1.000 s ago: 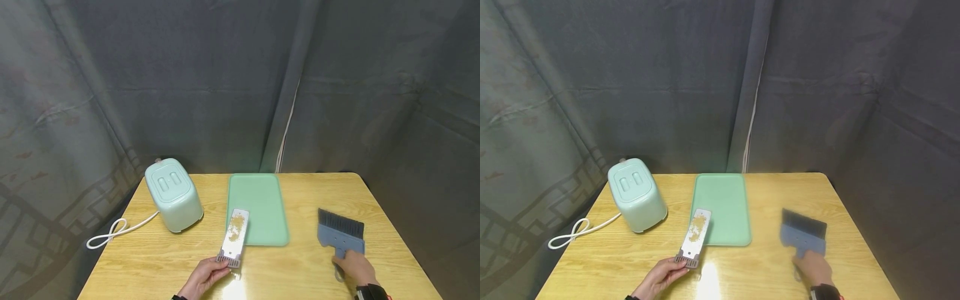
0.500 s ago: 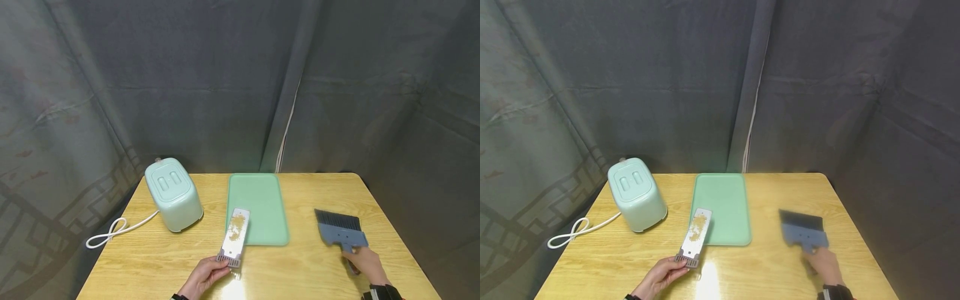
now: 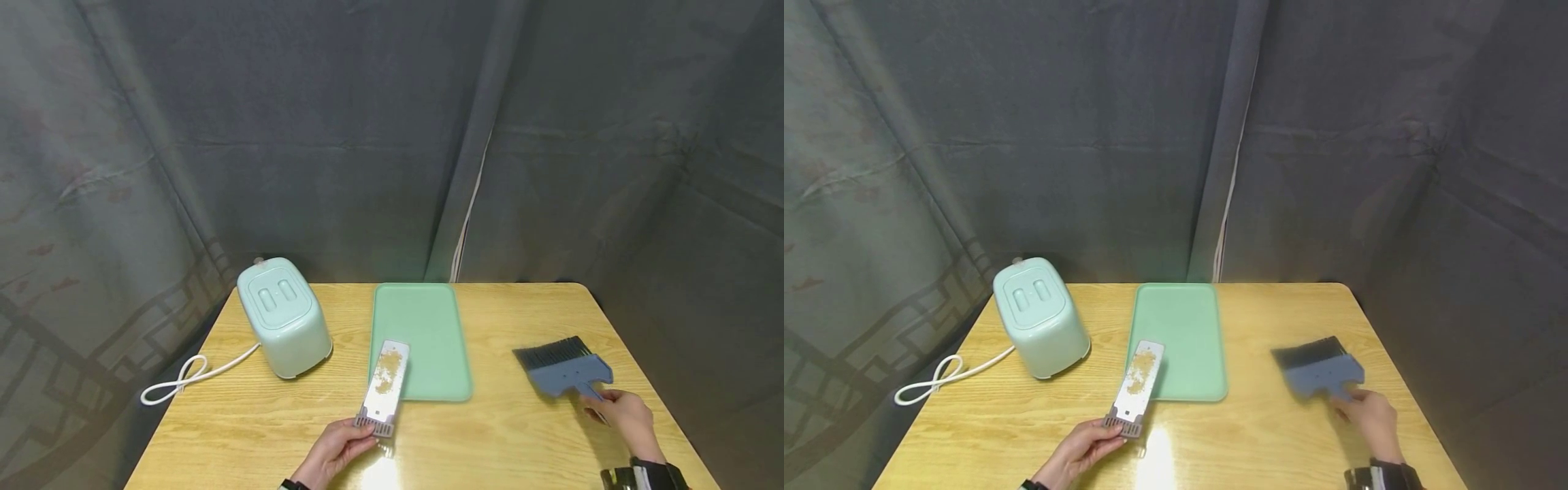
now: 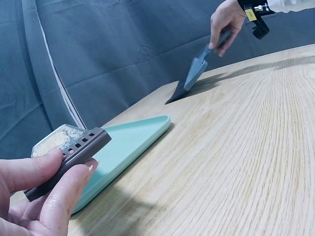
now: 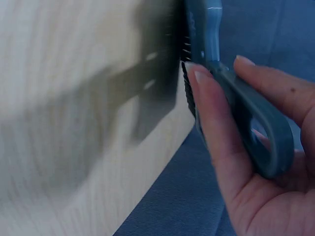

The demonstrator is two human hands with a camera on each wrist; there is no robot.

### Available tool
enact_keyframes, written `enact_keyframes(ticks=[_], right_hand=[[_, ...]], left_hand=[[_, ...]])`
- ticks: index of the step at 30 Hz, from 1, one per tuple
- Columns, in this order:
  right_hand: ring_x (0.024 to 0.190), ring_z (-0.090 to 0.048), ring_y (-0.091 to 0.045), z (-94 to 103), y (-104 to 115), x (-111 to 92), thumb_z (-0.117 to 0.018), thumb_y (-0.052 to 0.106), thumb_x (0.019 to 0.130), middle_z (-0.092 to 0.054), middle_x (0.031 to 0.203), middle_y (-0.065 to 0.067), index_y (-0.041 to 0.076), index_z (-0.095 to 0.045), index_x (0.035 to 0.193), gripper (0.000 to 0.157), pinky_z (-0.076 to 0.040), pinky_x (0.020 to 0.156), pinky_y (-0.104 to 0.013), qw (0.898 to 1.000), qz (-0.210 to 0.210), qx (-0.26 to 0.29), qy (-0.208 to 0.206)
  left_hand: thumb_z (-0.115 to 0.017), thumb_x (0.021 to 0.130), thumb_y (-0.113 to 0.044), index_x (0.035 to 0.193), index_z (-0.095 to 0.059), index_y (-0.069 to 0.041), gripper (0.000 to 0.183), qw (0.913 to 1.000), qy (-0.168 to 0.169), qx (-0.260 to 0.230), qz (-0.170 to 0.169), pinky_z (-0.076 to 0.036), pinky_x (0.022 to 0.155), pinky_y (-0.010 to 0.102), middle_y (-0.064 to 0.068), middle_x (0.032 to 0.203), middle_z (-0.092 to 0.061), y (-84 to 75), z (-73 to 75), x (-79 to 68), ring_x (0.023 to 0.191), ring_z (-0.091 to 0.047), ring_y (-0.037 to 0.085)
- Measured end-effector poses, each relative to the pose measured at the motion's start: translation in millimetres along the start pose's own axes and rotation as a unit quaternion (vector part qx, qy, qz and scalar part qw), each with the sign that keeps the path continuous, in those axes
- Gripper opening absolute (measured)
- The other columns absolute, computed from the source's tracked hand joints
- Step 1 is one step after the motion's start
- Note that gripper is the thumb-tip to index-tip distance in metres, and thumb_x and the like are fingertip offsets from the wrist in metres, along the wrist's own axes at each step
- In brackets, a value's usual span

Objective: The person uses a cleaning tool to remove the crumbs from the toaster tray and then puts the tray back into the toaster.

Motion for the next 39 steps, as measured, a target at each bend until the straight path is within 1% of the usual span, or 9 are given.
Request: enact_keyframes(ticks=[2, 5, 9, 12, 17, 23, 29, 33, 39], right_hand=[[0.079, -0.071, -0.034, 4.7, 2.9, 0.6, -0.074, 0.023, 0.093, -0.075, 0.071, -0.008, -0.023, -0.06, 0.117, 0.054, -0.058, 0.081, -0.055, 0.999, -0.007, 0.022, -0.029], [0.065, -0.07, -0.014, 8.8, 9.8, 1.3, -0.073, 0.015, 0.093, -0.075, 0.071, -0.007, -0.025, -0.057, 0.123, 0.052, -0.063, 0.066, -0.032, 0.994, -0.009, 0.08, -0.073], [0.053, -0.061, 0.006, 11.6, 19.7, 0.0, -0.071, 0.013, 0.094, -0.076, 0.068, -0.004, -0.025, -0.058, 0.124, 0.05, -0.051, 0.054, -0.014, 0.985, -0.009, 0.124, -0.123], [0.051, -0.058, 0.008, 12.0, 25.1, -0.9, -0.068, 0.015, 0.097, -0.073, 0.06, 0.004, -0.023, -0.059, 0.125, 0.048, -0.048, 0.059, -0.016, 0.98, -0.013, 0.131, -0.15], [0.048, -0.057, 0.01, 13.3, 30.5, 1.4, -0.062, 0.011, 0.101, -0.067, 0.057, 0.011, -0.024, -0.058, 0.126, 0.043, -0.054, 0.054, -0.016, 0.969, -0.023, 0.174, -0.172], [0.056, -0.06, 0.011, 14.8, 38.4, 6.3, -0.055, 0.005, 0.103, -0.062, 0.07, 0.014, -0.026, -0.05, 0.132, 0.043, -0.062, 0.057, -0.012, 0.959, -0.019, 0.243, -0.146], [0.055, -0.063, 0.011, 10.9, 50.2, 6.6, -0.057, 0.006, 0.102, -0.056, 0.064, 0.022, -0.023, -0.052, 0.13, 0.04, -0.062, 0.058, -0.01, 0.925, -0.017, 0.332, -0.184], [0.052, -0.063, 0.01, 10.6, 59.7, 5.0, -0.058, 0.007, 0.103, -0.058, 0.058, 0.022, -0.019, -0.055, 0.116, 0.03, -0.06, 0.055, -0.007, 0.911, 0.01, 0.354, -0.211], [0.051, -0.066, 0.005, 16.2, 86.3, 2.4, -0.059, 0.008, 0.102, -0.063, 0.056, 0.016, -0.002, -0.059, 0.093, 0.013, -0.06, 0.053, -0.008, 0.882, 0.036, 0.422, -0.205]], left_hand=[[-0.055, 0.099, 0.012, 0.118, -0.063, 0.02, 0.023, 1.0, 0.004, -0.003, 0.0, -0.066, 0.083, 0.019, 0.013, 0.095, -0.078, 0.3, 0.6, 1.1, 0.081, -0.077, 0.012], [-0.054, 0.099, 0.012, 0.114, -0.067, 0.015, 0.02, 0.9999, 0.011, -0.005, -0.001, -0.066, 0.082, 0.018, 0.011, 0.093, -0.078, 0.5, 0.7, 1.9, 0.08, -0.077, 0.011], [-0.054, 0.099, 0.011, 0.111, -0.069, 0.013, 0.019, 0.9999, 0.013, 0.0, -0.004, -0.066, 0.081, 0.017, 0.009, 0.091, -0.078, 0.6, -0.1, 1.8, 0.079, -0.077, 0.01], [-0.055, 0.098, 0.011, 0.114, -0.067, 0.016, 0.019, 0.9999, 0.008, 0.005, -0.006, -0.066, 0.082, 0.018, 0.011, 0.093, -0.079, 0.9, -0.8, 1.6, 0.08, -0.077, 0.01], [-0.056, 0.099, 0.01, 0.117, -0.064, 0.018, 0.022, 0.9999, 0.003, 0.014, -0.004, -0.066, 0.082, 0.018, 0.01, 0.092, -0.078, 1.1, -1.6, 3.4, 0.079, -0.077, 0.01], [-0.056, 0.099, 0.009, 0.116, -0.065, 0.017, 0.02, 0.9999, 0.008, 0.014, -0.003, -0.066, 0.079, 0.016, 0.009, 0.089, -0.078, -1.5, 0.7, 8.3, 0.076, -0.076, 0.009], [-0.057, 0.099, 0.01, 0.112, -0.069, 0.012, 0.018, 0.9993, 0.018, 0.034, -0.005, -0.066, 0.079, 0.015, 0.005, 0.088, -0.077, -10.7, 6.6, 14.0, 0.076, -0.075, 0.007], [-0.056, 0.099, 0.011, 0.111, -0.069, 0.011, 0.019, 0.999, 0.019, 0.041, -0.009, -0.066, 0.079, 0.015, 0.005, 0.087, -0.076, -18.7, 11.1, 16.9, 0.076, -0.075, 0.007], [-0.057, 0.098, 0.011, 0.116, -0.067, 0.015, 0.02, 0.9988, 0.018, 0.045, -0.011, -0.066, 0.079, 0.016, 0.006, 0.087, -0.077, -28.0, 14.6, 17.1, 0.076, -0.076, 0.008]])
Point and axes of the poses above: each hand's wrist, its own x-axis towards the middle knuckle, its own z-axis out of the back of the hand, y = z × x, the point moved 1 cm from there along x, towards the middle knuckle
